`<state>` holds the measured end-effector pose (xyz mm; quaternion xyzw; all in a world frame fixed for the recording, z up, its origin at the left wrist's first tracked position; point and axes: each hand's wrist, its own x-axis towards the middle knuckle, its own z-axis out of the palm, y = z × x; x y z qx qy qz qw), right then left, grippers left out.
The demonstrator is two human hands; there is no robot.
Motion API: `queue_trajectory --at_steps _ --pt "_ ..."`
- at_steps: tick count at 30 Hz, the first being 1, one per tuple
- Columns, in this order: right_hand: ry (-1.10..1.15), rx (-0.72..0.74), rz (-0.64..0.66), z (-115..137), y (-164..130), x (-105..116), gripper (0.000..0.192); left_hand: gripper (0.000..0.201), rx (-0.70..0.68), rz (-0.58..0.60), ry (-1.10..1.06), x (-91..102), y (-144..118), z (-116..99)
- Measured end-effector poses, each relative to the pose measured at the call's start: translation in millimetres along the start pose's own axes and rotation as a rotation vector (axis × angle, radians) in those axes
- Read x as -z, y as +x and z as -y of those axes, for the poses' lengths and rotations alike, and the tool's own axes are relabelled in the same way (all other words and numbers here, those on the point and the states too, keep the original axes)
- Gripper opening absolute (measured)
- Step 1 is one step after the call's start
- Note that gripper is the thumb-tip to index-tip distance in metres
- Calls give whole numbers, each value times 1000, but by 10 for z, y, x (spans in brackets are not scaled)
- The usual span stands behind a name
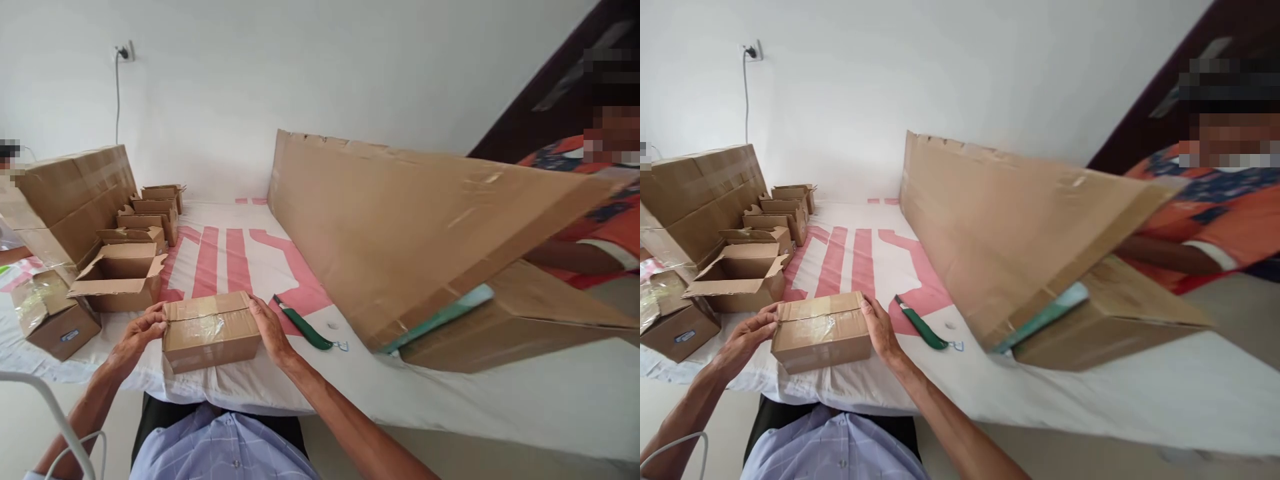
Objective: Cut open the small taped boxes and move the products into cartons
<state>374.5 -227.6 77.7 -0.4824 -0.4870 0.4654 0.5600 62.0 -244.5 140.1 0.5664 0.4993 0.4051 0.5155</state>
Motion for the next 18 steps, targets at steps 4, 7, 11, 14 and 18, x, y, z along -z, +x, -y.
queue_trajectory --at_steps 4,7,11,14,18 --pt "-14 8 -14 -8 1 7 81 51 -31 14 51 60 41 28" --pt "-22 39 1 -53 17 5 73 50 -60 47 118 91 71 5" --pt "-156 122 12 -181 110 175 65 54 -56 53 149 103 106 -16" --pt "-542 224 -87 -304 161 570 48 54 -52 21 152 122 150 76" --pt "-1008 106 -183 -486 49 1198 23 55 -93 -8 138 168 226 326"
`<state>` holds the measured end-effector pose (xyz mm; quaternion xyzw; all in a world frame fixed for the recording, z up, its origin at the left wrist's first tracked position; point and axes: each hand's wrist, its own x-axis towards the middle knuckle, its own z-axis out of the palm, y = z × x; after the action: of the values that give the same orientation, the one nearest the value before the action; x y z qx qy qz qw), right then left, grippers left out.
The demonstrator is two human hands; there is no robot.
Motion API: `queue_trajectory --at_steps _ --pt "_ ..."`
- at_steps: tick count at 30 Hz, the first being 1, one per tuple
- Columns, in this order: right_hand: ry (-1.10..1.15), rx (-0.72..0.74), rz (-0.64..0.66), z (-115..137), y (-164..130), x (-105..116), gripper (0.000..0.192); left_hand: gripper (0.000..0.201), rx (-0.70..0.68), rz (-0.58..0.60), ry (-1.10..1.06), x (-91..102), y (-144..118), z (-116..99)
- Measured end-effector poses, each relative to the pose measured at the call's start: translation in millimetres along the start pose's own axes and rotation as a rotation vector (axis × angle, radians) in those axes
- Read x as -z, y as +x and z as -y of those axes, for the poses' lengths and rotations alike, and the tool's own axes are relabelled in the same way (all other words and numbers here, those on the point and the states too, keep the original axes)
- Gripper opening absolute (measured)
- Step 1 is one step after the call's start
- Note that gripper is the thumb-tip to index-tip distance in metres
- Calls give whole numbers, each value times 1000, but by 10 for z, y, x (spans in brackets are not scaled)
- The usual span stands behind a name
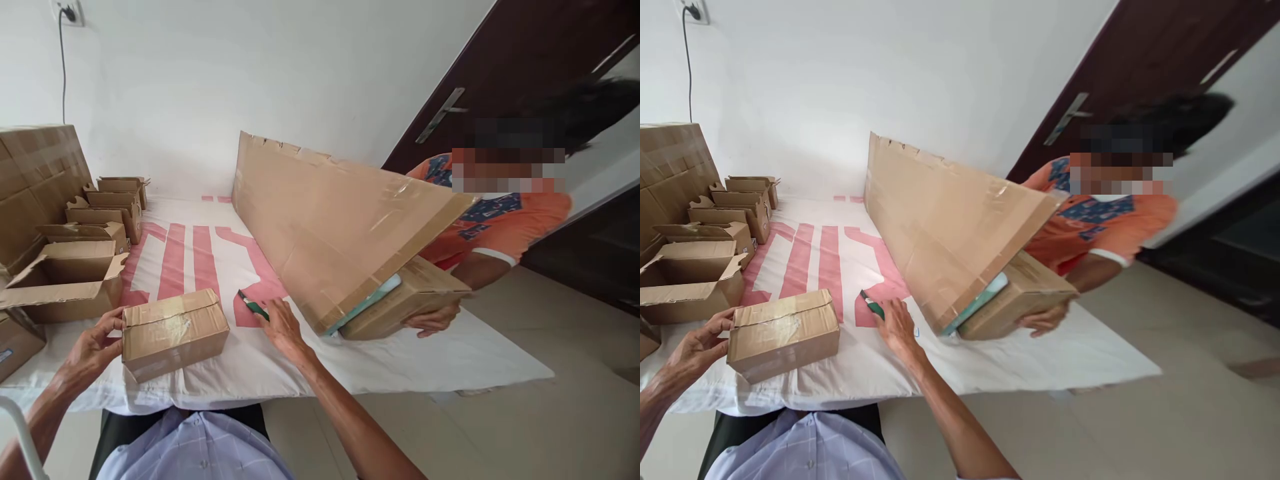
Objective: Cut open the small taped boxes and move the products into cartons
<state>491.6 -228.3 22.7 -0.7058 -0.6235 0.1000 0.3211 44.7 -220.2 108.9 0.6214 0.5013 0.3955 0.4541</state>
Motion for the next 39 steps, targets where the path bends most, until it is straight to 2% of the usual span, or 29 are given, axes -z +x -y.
queue_trajectory --at_steps 3,5,8,11,13,16,19,23,27,31,39 --pt "-183 -105 84 -282 -125 40 16 57 -9 -21 28 -5 20 102" --pt "-169 -109 89 -343 -174 10 12 57 -9 -51 56 -26 15 60" --pt "-103 -110 50 -314 -159 -41 6 47 -12 -42 92 -83 -26 -120" --pt "10 -124 19 -215 -84 -22 17 40 -33 -13 136 -146 -93 -282" --pt "104 -119 21 -106 -37 46 31 40 -52 -17 162 -172 -135 -326" --pt "422 -64 64 160 0 231 47 36 -57 17 200 -171 -182 -327" --pt "690 33 157 542 -4 469 48 35 -47 41 260 -150 -214 -327" --pt "686 183 388 1057 -14 708 43 47 -44 46 267 -151 -237 -338" --pt "607 291 535 1390 34 786 41 51 -29 58 221 -182 -247 -317" --pt "537 374 618 1577 119 782 39 54 -16 53 196 -207 -259 -298" --pt "468 497 640 1717 239 720 36 54 -29 65 201 -213 -277 -298"
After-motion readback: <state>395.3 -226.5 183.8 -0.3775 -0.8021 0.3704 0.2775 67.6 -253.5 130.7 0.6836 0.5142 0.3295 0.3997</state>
